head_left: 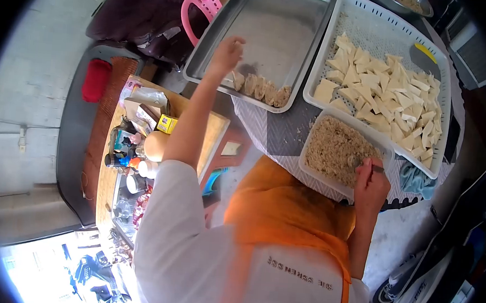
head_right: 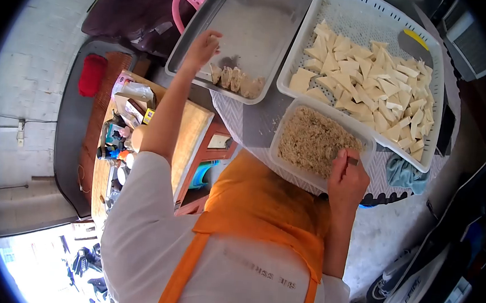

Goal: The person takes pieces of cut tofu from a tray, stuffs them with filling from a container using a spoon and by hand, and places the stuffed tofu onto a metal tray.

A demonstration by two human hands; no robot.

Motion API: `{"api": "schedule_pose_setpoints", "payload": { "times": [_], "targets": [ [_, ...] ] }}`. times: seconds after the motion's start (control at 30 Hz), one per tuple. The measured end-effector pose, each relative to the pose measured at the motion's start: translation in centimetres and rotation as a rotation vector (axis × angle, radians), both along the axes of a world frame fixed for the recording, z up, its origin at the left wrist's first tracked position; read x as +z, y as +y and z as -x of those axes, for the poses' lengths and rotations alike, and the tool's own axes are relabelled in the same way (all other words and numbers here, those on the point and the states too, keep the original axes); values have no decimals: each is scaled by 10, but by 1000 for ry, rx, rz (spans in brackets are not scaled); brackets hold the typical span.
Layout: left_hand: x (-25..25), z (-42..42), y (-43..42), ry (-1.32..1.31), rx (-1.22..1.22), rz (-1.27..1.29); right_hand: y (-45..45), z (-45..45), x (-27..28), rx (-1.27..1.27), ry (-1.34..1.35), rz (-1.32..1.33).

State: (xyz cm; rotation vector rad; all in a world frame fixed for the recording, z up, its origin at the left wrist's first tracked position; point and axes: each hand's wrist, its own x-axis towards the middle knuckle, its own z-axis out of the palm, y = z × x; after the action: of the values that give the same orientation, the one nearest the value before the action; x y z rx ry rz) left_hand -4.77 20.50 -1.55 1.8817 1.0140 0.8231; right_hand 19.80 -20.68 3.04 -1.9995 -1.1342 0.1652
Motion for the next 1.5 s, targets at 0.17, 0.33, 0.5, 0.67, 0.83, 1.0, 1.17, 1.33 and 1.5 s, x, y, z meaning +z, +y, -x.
{"api": "schedule_pose_setpoints", "payload": {
  "times": [0.17, 0.33, 0.5, 0.67, 0.83, 1.0, 1.17, 1.33, 1.5],
  "targets": [
    [2, 48, 18, 454, -35, -150, 1, 3, 1, -5, -10, -21],
    [25, 51, 3, 303, -72, -421, 0, 2, -4, 9, -14, -27],
    [52, 43, -23, 423, -285, -194, 1, 1, -4, 21, -21, -13],
    [46, 38, -45, 604, -537, -426, 1, 2, -2, 35, -30, 0],
    [27, 41, -30, 698, -592, -432, 1, 2, -1, 34, -44, -13],
    [33, 30, -44, 772, -249, -373, 0, 2, -3, 30, -33, -19],
    [13, 34, -40, 708, -258, -547, 1, 2, -1, 34, -44, -16],
    [12, 39, -30, 483, -251, -203, 1, 2, -1, 29, -30, -23],
    [28, 34, -38, 597, -322, -151, 1, 3, -1, 27, -44, -12]
  ]
}}
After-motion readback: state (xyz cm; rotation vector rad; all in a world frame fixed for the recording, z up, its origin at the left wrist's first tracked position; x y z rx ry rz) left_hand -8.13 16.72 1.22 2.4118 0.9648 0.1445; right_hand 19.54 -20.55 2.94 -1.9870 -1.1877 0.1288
